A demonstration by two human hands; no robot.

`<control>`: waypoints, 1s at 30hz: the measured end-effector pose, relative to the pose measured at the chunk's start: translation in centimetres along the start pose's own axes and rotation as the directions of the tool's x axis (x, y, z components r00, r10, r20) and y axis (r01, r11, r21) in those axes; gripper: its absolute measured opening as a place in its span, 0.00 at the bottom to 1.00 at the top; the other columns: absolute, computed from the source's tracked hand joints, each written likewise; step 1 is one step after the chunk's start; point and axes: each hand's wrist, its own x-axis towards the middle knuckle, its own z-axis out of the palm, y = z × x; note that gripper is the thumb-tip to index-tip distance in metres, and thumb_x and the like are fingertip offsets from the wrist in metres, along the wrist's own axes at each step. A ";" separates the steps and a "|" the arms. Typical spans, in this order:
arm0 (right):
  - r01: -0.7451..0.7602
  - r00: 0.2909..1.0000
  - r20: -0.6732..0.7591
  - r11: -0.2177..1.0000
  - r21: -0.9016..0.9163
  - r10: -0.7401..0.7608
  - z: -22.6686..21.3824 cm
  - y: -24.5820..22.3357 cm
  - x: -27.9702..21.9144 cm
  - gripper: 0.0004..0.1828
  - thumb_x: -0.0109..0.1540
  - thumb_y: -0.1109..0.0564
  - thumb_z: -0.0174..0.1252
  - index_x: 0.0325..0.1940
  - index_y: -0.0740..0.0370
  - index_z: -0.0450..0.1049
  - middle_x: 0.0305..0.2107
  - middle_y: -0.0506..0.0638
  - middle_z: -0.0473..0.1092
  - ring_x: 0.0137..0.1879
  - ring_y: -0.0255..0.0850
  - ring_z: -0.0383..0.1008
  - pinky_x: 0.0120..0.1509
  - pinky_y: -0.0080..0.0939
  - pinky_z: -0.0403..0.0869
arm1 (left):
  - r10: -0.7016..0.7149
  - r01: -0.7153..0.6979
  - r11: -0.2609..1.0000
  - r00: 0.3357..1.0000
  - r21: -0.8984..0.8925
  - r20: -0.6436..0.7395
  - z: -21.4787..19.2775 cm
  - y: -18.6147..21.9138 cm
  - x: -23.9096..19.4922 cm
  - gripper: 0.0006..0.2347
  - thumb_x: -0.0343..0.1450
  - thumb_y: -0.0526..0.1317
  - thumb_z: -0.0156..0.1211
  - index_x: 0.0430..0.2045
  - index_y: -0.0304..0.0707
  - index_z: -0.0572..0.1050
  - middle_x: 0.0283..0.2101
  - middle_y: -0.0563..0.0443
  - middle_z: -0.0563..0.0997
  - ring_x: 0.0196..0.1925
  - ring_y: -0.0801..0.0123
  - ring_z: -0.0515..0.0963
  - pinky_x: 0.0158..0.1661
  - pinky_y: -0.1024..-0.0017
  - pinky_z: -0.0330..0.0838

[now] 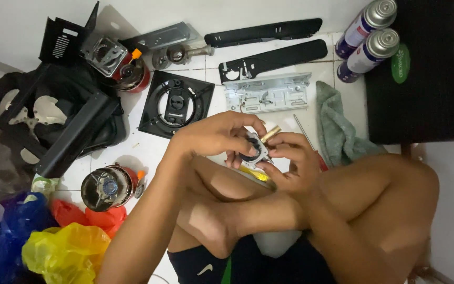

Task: The person sits on the floor repairing a portable gas stove. They use a red-handled screwdriver to unscrew and remove parts from the stove's burner valve assembly, then manipulate the small metal components and rubber ring by hand, reassembling the valve parts.

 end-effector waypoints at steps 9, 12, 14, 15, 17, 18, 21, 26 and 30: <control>0.038 0.999 0.004 0.994 -0.101 -0.038 0.4 -0.6 -0.1 0.20 0.57 0.58 0.74 0.46 0.58 0.71 0.41 0.54 0.69 0.42 0.49 0.76 0.44 0.47 0.78 | -0.048 0.049 0.999 0.996 -0.009 0.070 -0.5 0.4 0.7 0.18 0.64 0.34 0.61 0.46 0.18 0.77 0.19 0.37 0.76 0.17 0.62 0.80 0.19 0.72 0.78; 0.059 0.998 0.038 0.994 -0.091 -0.056 0.3 -0.8 0.2 0.23 0.57 0.60 0.74 0.48 0.58 0.69 0.41 0.54 0.68 0.41 0.49 0.76 0.43 0.48 0.78 | -0.058 0.059 0.998 0.996 -0.009 0.069 -0.5 0.4 0.9 0.19 0.64 0.36 0.62 0.45 0.19 0.78 0.20 0.38 0.75 0.16 0.62 0.80 0.18 0.72 0.77; 0.070 0.996 0.063 0.993 -0.098 -0.064 0.1 -0.5 0.0 0.23 0.56 0.59 0.74 0.49 0.56 0.69 0.41 0.54 0.67 0.42 0.50 0.76 0.44 0.48 0.78 | -0.078 0.078 0.997 0.995 -0.001 0.060 -0.5 0.4 0.9 0.19 0.64 0.36 0.62 0.45 0.18 0.78 0.20 0.37 0.76 0.16 0.62 0.79 0.18 0.72 0.77; 0.082 0.993 0.087 0.991 -0.105 -0.073 -0.1 -0.3 -0.2 0.23 0.56 0.59 0.74 0.50 0.55 0.70 0.42 0.54 0.67 0.43 0.50 0.76 0.45 0.48 0.79 | -0.097 0.097 0.995 0.994 0.007 0.052 -0.5 0.4 1.0 0.19 0.64 0.37 0.62 0.46 0.18 0.78 0.20 0.37 0.76 0.16 0.62 0.79 0.18 0.72 0.77; 0.076 0.993 0.096 0.990 -0.122 -0.065 0.0 -0.4 -0.1 0.21 0.57 0.59 0.73 0.50 0.53 0.71 0.42 0.53 0.66 0.44 0.50 0.75 0.47 0.47 0.78 | -0.108 0.107 0.994 0.993 0.010 0.044 -0.4 0.5 1.1 0.18 0.64 0.37 0.62 0.45 0.18 0.78 0.20 0.37 0.76 0.16 0.62 0.79 0.18 0.72 0.77; 0.071 0.993 0.105 0.988 -0.138 -0.056 0.0 -0.5 0.0 0.20 0.58 0.59 0.72 0.50 0.52 0.72 0.42 0.52 0.65 0.45 0.49 0.75 0.48 0.45 0.78 | -0.118 0.118 0.993 0.992 0.014 0.036 -0.3 0.5 1.1 0.18 0.64 0.37 0.62 0.44 0.18 0.78 0.20 0.38 0.75 0.16 0.62 0.79 0.18 0.72 0.77; 0.015 0.994 0.111 0.989 -0.148 0.002 0.3 -0.8 0.0 0.17 0.59 0.59 0.71 0.50 0.52 0.75 0.41 0.51 0.65 0.41 0.46 0.71 0.46 0.45 0.77 | -0.146 0.146 0.988 0.989 0.042 0.009 -0.3 0.3 1.2 0.17 0.65 0.36 0.61 0.43 0.19 0.79 0.20 0.37 0.75 0.16 0.62 0.78 0.17 0.72 0.76; -0.010 0.995 0.099 0.994 -0.108 0.020 0.6 -1.1 0.2 0.15 0.60 0.61 0.69 0.50 0.54 0.79 0.41 0.52 0.63 0.39 0.47 0.70 0.46 0.46 0.78 | -0.176 0.177 0.982 0.984 0.069 -0.025 -0.4 -0.3 1.6 0.16 0.65 0.37 0.61 0.41 0.21 0.80 0.20 0.37 0.76 0.15 0.61 0.79 0.17 0.70 0.77; -0.018 0.996 0.088 0.991 -0.129 0.030 0.3 -1.0 0.3 0.13 0.60 0.63 0.68 0.49 0.54 0.82 0.39 0.53 0.63 0.36 0.46 0.69 0.42 0.44 0.78 | -0.184 0.185 0.979 0.983 0.083 -0.026 -0.1 0.2 1.6 0.19 0.66 0.40 0.61 0.45 0.20 0.79 0.21 0.35 0.76 0.16 0.62 0.78 0.18 0.70 0.78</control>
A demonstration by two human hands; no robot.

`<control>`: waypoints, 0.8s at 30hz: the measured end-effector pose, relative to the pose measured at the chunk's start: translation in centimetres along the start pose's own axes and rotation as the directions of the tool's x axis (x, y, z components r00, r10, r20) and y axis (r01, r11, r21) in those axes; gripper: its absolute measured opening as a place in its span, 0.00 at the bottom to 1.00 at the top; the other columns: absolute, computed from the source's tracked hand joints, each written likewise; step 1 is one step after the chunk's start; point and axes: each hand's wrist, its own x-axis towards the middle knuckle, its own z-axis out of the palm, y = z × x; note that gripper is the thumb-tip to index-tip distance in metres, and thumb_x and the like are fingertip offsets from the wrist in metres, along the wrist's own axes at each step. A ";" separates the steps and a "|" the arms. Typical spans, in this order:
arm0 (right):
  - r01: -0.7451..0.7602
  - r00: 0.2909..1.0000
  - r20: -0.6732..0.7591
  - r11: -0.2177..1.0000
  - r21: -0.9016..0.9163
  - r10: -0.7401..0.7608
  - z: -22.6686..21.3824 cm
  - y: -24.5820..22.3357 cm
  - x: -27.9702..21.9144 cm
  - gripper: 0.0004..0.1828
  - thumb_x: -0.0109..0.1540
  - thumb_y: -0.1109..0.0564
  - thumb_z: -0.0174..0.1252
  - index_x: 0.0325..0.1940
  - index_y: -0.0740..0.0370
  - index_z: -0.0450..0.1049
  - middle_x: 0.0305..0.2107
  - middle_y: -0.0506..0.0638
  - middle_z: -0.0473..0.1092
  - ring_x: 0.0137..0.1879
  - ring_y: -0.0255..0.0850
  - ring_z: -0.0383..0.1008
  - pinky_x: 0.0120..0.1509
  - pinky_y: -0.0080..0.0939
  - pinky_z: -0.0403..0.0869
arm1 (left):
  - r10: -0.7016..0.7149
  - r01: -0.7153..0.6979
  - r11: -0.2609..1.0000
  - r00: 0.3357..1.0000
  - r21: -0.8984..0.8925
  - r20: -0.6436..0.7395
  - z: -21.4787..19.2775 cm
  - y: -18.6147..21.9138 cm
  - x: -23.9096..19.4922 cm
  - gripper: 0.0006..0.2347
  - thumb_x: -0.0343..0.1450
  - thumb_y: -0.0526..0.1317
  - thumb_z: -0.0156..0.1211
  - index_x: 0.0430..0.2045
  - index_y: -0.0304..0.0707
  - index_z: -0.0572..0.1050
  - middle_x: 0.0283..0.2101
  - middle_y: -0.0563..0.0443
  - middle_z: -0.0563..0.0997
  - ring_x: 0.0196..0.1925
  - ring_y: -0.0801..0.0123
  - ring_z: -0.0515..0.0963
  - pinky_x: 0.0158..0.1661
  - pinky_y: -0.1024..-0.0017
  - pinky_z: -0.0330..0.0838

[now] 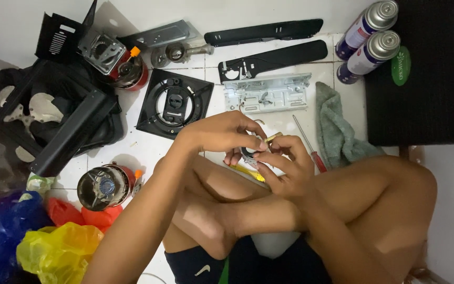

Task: The person sits on the floor repairing a portable gas stove. They use a red-handled screwdriver to unscrew and remove parts from the stove's burner valve assembly, then manipulate the small metal components and rubber ring by hand, reassembling the valve parts.

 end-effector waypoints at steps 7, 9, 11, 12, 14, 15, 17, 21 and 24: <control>-0.056 0.997 -0.050 0.996 0.067 0.060 -0.3 -0.1 0.2 0.13 0.60 0.61 0.69 0.49 0.57 0.82 0.37 0.53 0.64 0.33 0.44 0.74 0.38 0.42 0.78 | 0.068 -0.065 0.997 0.996 -0.046 0.062 -0.7 -0.1 -0.6 0.25 0.63 0.40 0.65 0.52 0.21 0.75 0.21 0.40 0.76 0.20 0.63 0.81 0.22 0.73 0.80; -0.001 0.997 -0.075 0.998 0.070 0.006 -0.3 -0.1 0.5 0.12 0.60 0.60 0.70 0.48 0.59 0.82 0.38 0.52 0.67 0.35 0.42 0.75 0.40 0.42 0.79 | 0.116 -0.120 0.992 0.990 0.040 0.084 -0.7 -0.3 -0.5 0.26 0.64 0.40 0.67 0.55 0.20 0.73 0.17 0.40 0.77 0.16 0.62 0.80 0.22 0.70 0.80; -0.008 0.997 -0.081 0.997 0.074 0.014 -0.4 -0.4 0.5 0.12 0.59 0.60 0.70 0.47 0.60 0.83 0.37 0.52 0.67 0.34 0.41 0.75 0.39 0.41 0.79 | 0.120 -0.123 0.992 0.989 0.032 0.082 -0.6 -0.2 -0.6 0.26 0.63 0.39 0.66 0.55 0.20 0.73 0.17 0.40 0.77 0.17 0.63 0.80 0.22 0.71 0.80; -0.013 0.996 -0.088 0.997 0.076 0.020 -0.5 -0.5 0.5 0.12 0.59 0.59 0.70 0.47 0.62 0.83 0.37 0.53 0.68 0.33 0.40 0.75 0.39 0.41 0.79 | 0.126 -0.128 0.991 0.989 0.025 0.082 -0.5 -0.1 -0.6 0.26 0.63 0.38 0.66 0.54 0.20 0.73 0.17 0.40 0.78 0.17 0.64 0.80 0.23 0.72 0.80; -0.009 0.995 -0.101 0.998 0.064 0.015 -0.6 -0.7 0.8 0.13 0.59 0.58 0.71 0.47 0.62 0.83 0.37 0.53 0.69 0.33 0.40 0.75 0.38 0.41 0.79 | 0.132 -0.132 0.991 0.988 0.001 0.084 -0.6 -0.2 -0.5 0.24 0.63 0.37 0.65 0.54 0.20 0.74 0.17 0.40 0.78 0.18 0.65 0.80 0.23 0.72 0.80; -0.003 0.994 -0.113 0.998 0.055 0.009 -0.6 -0.7 0.8 0.13 0.59 0.58 0.71 0.47 0.62 0.83 0.37 0.53 0.70 0.33 0.40 0.76 0.38 0.40 0.79 | 0.138 -0.136 0.990 0.987 -0.023 0.082 -0.6 -0.3 -0.4 0.23 0.63 0.36 0.63 0.53 0.20 0.74 0.17 0.40 0.78 0.18 0.66 0.80 0.23 0.72 0.80; -0.006 0.992 -0.122 0.998 0.065 0.014 -0.6 -0.7 0.8 0.14 0.58 0.59 0.72 0.46 0.63 0.83 0.37 0.53 0.71 0.33 0.40 0.76 0.38 0.41 0.79 | 0.145 -0.143 0.989 0.986 -0.035 0.085 -0.6 -0.3 -0.3 0.23 0.63 0.35 0.63 0.53 0.19 0.74 0.17 0.40 0.78 0.18 0.65 0.81 0.23 0.72 0.80; 0.024 0.991 -0.136 0.995 0.092 -0.011 -0.6 -1.0 1.3 0.14 0.59 0.60 0.71 0.47 0.66 0.81 0.37 0.54 0.70 0.33 0.40 0.75 0.39 0.42 0.79 | 0.181 -0.176 0.983 0.979 -0.060 0.093 -0.7 -0.6 -0.1 0.24 0.63 0.35 0.62 0.54 0.18 0.73 0.15 0.40 0.77 0.17 0.65 0.81 0.22 0.73 0.80; 0.015 0.992 -0.126 0.997 0.076 -0.005 -0.6 -1.0 1.2 0.14 0.58 0.61 0.71 0.47 0.67 0.81 0.38 0.55 0.72 0.34 0.42 0.76 0.38 0.42 0.79 | 0.198 -0.193 0.979 0.976 -0.060 0.096 -0.8 -0.8 0.0 0.24 0.63 0.35 0.62 0.54 0.17 0.73 0.15 0.40 0.77 0.17 0.63 0.81 0.22 0.72 0.80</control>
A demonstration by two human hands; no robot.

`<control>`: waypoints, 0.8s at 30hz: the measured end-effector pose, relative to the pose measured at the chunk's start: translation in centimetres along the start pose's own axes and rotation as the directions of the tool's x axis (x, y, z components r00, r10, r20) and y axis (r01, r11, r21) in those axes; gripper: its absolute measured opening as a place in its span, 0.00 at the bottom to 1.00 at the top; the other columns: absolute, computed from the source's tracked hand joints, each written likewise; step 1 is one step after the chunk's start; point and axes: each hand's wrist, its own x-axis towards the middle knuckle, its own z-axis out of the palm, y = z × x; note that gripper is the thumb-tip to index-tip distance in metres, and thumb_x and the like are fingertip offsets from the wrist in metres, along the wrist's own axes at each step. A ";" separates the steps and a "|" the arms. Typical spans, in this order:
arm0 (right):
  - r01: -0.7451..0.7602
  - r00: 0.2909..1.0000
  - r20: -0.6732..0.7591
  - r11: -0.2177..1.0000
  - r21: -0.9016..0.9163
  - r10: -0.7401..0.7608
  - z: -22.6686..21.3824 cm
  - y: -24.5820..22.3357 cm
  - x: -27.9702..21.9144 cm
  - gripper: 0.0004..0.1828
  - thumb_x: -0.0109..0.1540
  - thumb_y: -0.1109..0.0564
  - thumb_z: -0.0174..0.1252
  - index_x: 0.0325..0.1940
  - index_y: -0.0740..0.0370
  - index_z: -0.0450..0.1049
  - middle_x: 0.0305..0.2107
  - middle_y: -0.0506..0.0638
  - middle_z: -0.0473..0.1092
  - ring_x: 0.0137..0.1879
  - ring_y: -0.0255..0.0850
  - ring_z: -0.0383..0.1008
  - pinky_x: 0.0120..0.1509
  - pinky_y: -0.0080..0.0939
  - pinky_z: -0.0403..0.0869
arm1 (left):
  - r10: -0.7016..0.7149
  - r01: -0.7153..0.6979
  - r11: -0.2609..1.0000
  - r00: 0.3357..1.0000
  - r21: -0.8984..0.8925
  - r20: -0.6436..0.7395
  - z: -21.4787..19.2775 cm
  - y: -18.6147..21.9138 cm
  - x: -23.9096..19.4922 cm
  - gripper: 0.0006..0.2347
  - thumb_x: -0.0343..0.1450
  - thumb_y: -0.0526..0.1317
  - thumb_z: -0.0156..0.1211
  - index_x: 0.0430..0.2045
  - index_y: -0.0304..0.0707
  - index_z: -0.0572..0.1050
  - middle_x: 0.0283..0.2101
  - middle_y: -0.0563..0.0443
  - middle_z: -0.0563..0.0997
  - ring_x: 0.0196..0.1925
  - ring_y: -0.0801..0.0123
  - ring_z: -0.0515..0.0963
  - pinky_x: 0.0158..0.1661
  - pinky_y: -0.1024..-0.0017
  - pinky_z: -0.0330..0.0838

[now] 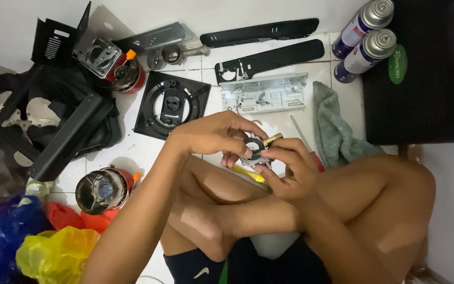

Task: The person sits on the floor repairing a portable gas stove. They use a red-handled screwdriver to unscrew and remove parts from the stove's burner valve assembly, then manipulate the small metal components and rubber ring by hand, reassembling the valve parts.

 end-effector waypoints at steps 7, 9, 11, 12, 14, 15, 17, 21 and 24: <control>-0.044 0.999 0.017 0.991 0.130 0.042 -0.1 0.9 -0.9 0.23 0.57 0.66 0.71 0.55 0.71 0.74 0.41 0.59 0.71 0.38 0.47 0.79 0.41 0.44 0.81 | 0.023 -0.023 1.000 1.000 -0.006 0.018 0.0 -0.3 0.1 0.25 0.62 0.36 0.62 0.53 0.17 0.73 0.15 0.40 0.78 0.18 0.65 0.81 0.22 0.72 0.80; -0.029 0.999 0.039 0.998 0.055 0.027 -0.1 0.5 -0.4 0.22 0.56 0.64 0.72 0.53 0.69 0.78 0.40 0.57 0.71 0.37 0.46 0.79 0.40 0.43 0.80 | 0.029 -0.029 0.999 1.000 0.027 0.001 0.1 -0.5 0.0 0.24 0.62 0.35 0.63 0.53 0.19 0.74 0.16 0.38 0.78 0.17 0.63 0.81 0.22 0.71 0.80; -0.010 0.999 0.037 0.999 0.038 0.009 -0.3 0.7 -0.4 0.18 0.58 0.62 0.71 0.51 0.67 0.79 0.39 0.55 0.71 0.36 0.43 0.78 0.39 0.42 0.80 | 0.033 -0.033 0.999 0.999 0.021 -0.017 0.3 -0.3 -0.5 0.24 0.63 0.37 0.63 0.53 0.19 0.74 0.17 0.39 0.78 0.18 0.64 0.81 0.23 0.71 0.81; 0.007 0.999 0.037 1.000 0.020 -0.008 -0.3 0.8 -0.4 0.15 0.60 0.59 0.71 0.49 0.66 0.81 0.39 0.54 0.71 0.35 0.40 0.77 0.38 0.41 0.80 | 0.037 -0.036 0.999 0.999 0.014 -0.033 0.4 -0.2 -0.8 0.25 0.63 0.38 0.62 0.53 0.19 0.74 0.18 0.39 0.78 0.19 0.65 0.81 0.23 0.71 0.81; 0.022 1.000 0.004 1.000 0.019 -0.022 -0.2 1.2 -0.6 0.14 0.59 0.60 0.71 0.48 0.66 0.81 0.39 0.55 0.72 0.34 0.41 0.76 0.37 0.41 0.79 | 0.077 -0.077 0.997 0.994 -0.004 -0.074 0.9 0.0 -1.4 0.25 0.64 0.40 0.62 0.55 0.19 0.72 0.20 0.40 0.78 0.21 0.65 0.81 0.25 0.70 0.80; 0.035 0.999 -0.028 0.999 0.017 -0.035 0.0 1.4 -0.6 0.14 0.59 0.60 0.71 0.48 0.66 0.82 0.39 0.56 0.72 0.33 0.41 0.76 0.37 0.41 0.79 | 0.116 -0.119 0.993 0.987 -0.021 -0.113 1.1 0.1 -1.7 0.26 0.66 0.42 0.61 0.56 0.19 0.71 0.21 0.42 0.77 0.23 0.65 0.81 0.26 0.69 0.80; 0.071 0.997 -0.039 0.997 -0.009 -0.072 -0.2 1.5 -0.6 0.13 0.60 0.62 0.70 0.48 0.66 0.82 0.38 0.56 0.71 0.33 0.41 0.75 0.36 0.41 0.78 | 0.171 -0.169 0.985 0.968 0.029 -0.184 2.0 -0.8 -2.1 0.26 0.67 0.43 0.59 0.58 0.20 0.70 0.25 0.42 0.78 0.25 0.66 0.79 0.29 0.69 0.79; 0.146 0.987 -0.037 0.962 -0.230 -0.159 -0.3 2.1 -1.6 0.14 0.60 0.63 0.68 0.51 0.63 0.82 0.40 0.55 0.71 0.38 0.43 0.77 0.40 0.41 0.80 | 0.345 -0.287 0.937 0.846 0.198 -0.406 5.1 -2.2 -1.9 0.27 0.70 0.46 0.61 0.65 0.38 0.68 0.47 0.36 0.82 0.47 0.58 0.75 0.52 0.60 0.71; 0.158 0.978 -0.094 0.953 -0.257 -0.188 0.4 2.5 -0.8 0.11 0.61 0.65 0.68 0.48 0.63 0.83 0.39 0.55 0.72 0.37 0.45 0.78 0.42 0.43 0.81 | 0.310 -0.332 0.942 0.791 0.056 -0.528 7.0 -6.3 0.7 0.30 0.73 0.51 0.56 0.68 0.33 0.62 0.59 0.24 0.73 0.57 0.35 0.76 0.55 0.46 0.73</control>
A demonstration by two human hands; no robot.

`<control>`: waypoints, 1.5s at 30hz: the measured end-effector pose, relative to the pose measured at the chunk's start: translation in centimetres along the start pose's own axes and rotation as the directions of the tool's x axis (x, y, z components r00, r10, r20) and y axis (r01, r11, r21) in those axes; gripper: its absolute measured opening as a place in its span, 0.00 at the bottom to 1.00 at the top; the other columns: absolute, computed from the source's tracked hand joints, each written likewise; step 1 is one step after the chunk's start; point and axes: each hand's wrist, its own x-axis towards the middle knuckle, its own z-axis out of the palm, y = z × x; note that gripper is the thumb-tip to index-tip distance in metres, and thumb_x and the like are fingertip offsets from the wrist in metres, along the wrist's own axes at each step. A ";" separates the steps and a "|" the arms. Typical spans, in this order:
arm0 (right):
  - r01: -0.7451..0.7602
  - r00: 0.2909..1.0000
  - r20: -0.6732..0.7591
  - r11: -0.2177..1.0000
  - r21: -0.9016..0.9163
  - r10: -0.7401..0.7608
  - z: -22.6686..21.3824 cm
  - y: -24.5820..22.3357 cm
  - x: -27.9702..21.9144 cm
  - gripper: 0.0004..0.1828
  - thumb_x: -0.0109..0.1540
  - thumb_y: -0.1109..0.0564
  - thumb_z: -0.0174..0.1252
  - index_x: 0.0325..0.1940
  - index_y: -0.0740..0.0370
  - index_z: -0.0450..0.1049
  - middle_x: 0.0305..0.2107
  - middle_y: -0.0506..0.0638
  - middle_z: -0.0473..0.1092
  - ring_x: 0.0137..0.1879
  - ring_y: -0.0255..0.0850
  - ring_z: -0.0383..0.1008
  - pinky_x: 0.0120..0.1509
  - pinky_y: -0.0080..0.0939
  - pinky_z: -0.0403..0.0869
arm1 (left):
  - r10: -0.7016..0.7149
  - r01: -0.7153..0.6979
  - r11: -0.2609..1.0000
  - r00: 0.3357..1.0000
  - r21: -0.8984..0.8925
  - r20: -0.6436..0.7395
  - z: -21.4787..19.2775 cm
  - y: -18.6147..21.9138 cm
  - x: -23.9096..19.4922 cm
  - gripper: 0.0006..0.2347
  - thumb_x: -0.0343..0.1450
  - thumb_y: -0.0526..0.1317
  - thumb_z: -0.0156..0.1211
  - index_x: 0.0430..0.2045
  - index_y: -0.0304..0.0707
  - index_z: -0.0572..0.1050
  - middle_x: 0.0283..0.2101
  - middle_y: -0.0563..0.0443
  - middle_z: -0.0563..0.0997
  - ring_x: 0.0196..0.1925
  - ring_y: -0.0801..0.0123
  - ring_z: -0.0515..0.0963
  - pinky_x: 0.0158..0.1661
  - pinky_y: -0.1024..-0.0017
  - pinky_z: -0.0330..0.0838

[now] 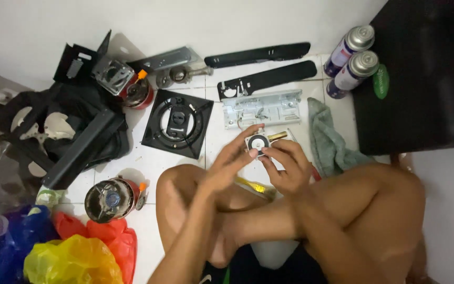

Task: The person sits on the floor repairing a portable gas stove. They use a red-handled screwdriver to unscrew and remove parts from the stove's burner valve assembly, then manipulate the small metal components and rubber ring by hand, reassembling the valve parts.

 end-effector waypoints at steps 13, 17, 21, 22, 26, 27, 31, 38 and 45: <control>-0.460 0.888 0.085 0.869 0.180 0.453 -0.3 4.8 6.2 0.13 0.69 0.59 0.60 0.55 0.67 0.75 0.43 0.58 0.76 0.51 0.45 0.78 0.52 0.46 0.77 | -0.042 -0.116 0.895 0.940 -0.432 -0.338 0.0 -2.4 8.6 0.19 0.79 0.48 0.44 0.44 0.26 0.76 0.41 0.33 0.74 0.37 0.40 0.84 0.40 0.48 0.84; -0.730 0.684 0.345 0.605 0.319 0.643 1.7 7.5 3.1 0.15 0.68 0.60 0.58 0.58 0.69 0.76 0.43 0.62 0.78 0.47 0.46 0.78 0.50 0.51 0.80 | -0.007 -0.004 1.000 0.938 -0.030 -0.346 -0.3 -3.3 8.2 0.15 0.79 0.44 0.44 0.48 0.37 0.79 0.43 0.40 0.78 0.49 0.56 0.76 0.51 0.62 0.72; -0.692 0.720 0.325 0.663 0.284 0.613 1.6 9.4 1.9 0.13 0.68 0.60 0.58 0.56 0.68 0.78 0.45 0.60 0.78 0.54 0.45 0.77 0.58 0.49 0.76 | 0.058 -0.056 0.998 0.964 0.016 -0.259 -0.1 -4.0 8.1 0.12 0.79 0.34 0.46 0.55 0.34 0.74 0.51 0.36 0.81 0.57 0.56 0.79 0.57 0.57 0.72; -0.710 0.703 0.336 0.647 0.277 0.627 1.5 9.0 1.6 0.13 0.68 0.60 0.58 0.56 0.68 0.78 0.45 0.60 0.78 0.54 0.45 0.77 0.58 0.49 0.76 | 0.035 -0.034 0.999 0.963 0.006 -0.266 0.1 -3.7 7.5 0.12 0.79 0.34 0.46 0.55 0.34 0.74 0.51 0.36 0.81 0.57 0.56 0.79 0.57 0.57 0.72; -0.709 0.705 0.326 0.613 0.349 0.630 1.5 10.2 3.0 0.15 0.67 0.63 0.59 0.57 0.72 0.77 0.46 0.61 0.78 0.55 0.45 0.78 0.61 0.49 0.75 | 0.124 -0.120 0.992 0.959 0.029 -0.255 -0.6 -3.1 9.6 0.12 0.77 0.31 0.51 0.54 0.33 0.73 0.50 0.40 0.82 0.55 0.60 0.80 0.56 0.59 0.74; -0.718 0.694 0.340 0.580 0.384 0.634 1.7 10.4 3.0 0.16 0.66 0.64 0.60 0.57 0.73 0.76 0.47 0.61 0.78 0.55 0.46 0.77 0.62 0.50 0.75 | 0.142 -0.139 0.990 0.953 0.031 -0.269 -0.9 -3.4 9.8 0.12 0.77 0.31 0.52 0.54 0.34 0.74 0.50 0.41 0.83 0.53 0.62 0.81 0.55 0.60 0.75; -0.751 0.658 0.374 0.534 0.388 0.653 2.3 11.5 2.4 0.17 0.65 0.63 0.61 0.57 0.73 0.76 0.46 0.60 0.78 0.54 0.42 0.77 0.61 0.48 0.76 | 0.116 -0.122 0.993 0.953 -0.005 -0.282 -1.8 -3.5 10.4 0.11 0.76 0.32 0.53 0.53 0.34 0.76 0.47 0.42 0.84 0.51 0.66 0.81 0.53 0.62 0.76; -0.691 0.721 0.312 0.609 0.390 0.619 3.3 11.1 3.3 0.09 0.65 0.65 0.62 0.48 0.73 0.75 0.45 0.62 0.77 0.52 0.44 0.79 0.50 0.43 0.82 | 0.082 -0.112 0.983 0.977 -0.148 -0.196 -3.0 -2.1 10.3 0.20 0.68 0.33 0.62 0.56 0.33 0.75 0.43 0.44 0.78 0.47 0.65 0.76 0.45 0.66 0.79; -0.634 0.772 0.229 0.690 0.350 0.593 3.3 10.2 3.4 0.06 0.67 0.65 0.60 0.46 0.71 0.74 0.45 0.61 0.76 0.51 0.43 0.79 0.48 0.42 0.82 | 0.073 -0.091 0.990 0.983 -0.106 -0.166 -2.8 -1.7 10.1 0.25 0.65 0.26 0.64 0.60 0.34 0.73 0.46 0.44 0.77 0.48 0.64 0.77 0.41 0.69 0.82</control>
